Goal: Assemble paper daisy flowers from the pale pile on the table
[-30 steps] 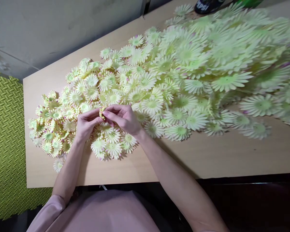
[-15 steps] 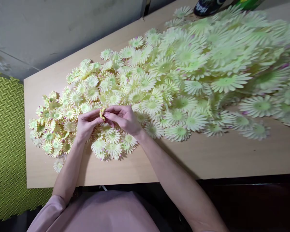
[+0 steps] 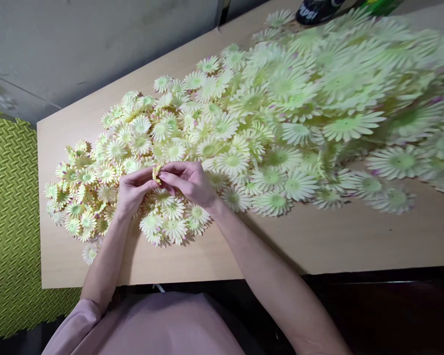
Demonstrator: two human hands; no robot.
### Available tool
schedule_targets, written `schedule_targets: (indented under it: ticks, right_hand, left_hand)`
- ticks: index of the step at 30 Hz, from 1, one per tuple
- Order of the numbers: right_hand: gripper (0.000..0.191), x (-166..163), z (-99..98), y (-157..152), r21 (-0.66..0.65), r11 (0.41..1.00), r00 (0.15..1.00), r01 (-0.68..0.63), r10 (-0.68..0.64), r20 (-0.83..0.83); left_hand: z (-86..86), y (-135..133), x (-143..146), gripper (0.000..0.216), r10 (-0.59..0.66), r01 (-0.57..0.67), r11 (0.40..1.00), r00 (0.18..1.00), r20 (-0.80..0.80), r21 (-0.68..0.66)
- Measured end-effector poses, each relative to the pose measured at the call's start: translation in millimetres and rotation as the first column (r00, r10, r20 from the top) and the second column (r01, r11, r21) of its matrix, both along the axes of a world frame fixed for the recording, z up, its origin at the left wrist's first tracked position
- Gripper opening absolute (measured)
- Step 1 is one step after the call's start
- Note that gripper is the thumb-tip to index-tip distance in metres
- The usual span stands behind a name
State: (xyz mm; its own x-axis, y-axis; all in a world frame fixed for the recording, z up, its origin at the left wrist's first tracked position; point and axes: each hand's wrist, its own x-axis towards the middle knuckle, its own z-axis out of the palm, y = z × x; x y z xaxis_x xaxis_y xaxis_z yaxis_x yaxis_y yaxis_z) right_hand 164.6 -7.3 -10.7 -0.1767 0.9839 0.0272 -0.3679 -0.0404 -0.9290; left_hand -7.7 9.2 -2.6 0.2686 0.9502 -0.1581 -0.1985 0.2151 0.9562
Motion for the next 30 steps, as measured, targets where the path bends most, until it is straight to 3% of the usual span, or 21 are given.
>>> schedule_targets:
  ticks: [6, 21, 30]
  right_hand:
    - [0.022, 0.0, 6.4, -0.1, 0.021, 1.000, 0.999, 0.000, -0.001, 0.048]
    - [0.013, -0.6, 4.4, 0.9, 0.028, 0.999, 0.998, 0.020, -0.021, 0.060]
    - [0.026, 1.1, 5.6, 1.2, 0.020, 0.999, 0.999, -0.037, 0.036, 0.035]
  left_hand:
    - [0.6, 0.1, 0.3, 0.042, 0.006, -0.006, 1.000, 1.000, 0.000, -0.014]
    - [-1.6, 0.8, -0.1, 0.041, -0.006, 0.006, 1.000, 1.000, -0.017, 0.005]
    - [-4.3, 1.3, -1.7, 0.038, -0.027, 0.027, 0.999, 1.000, -0.007, 0.043]
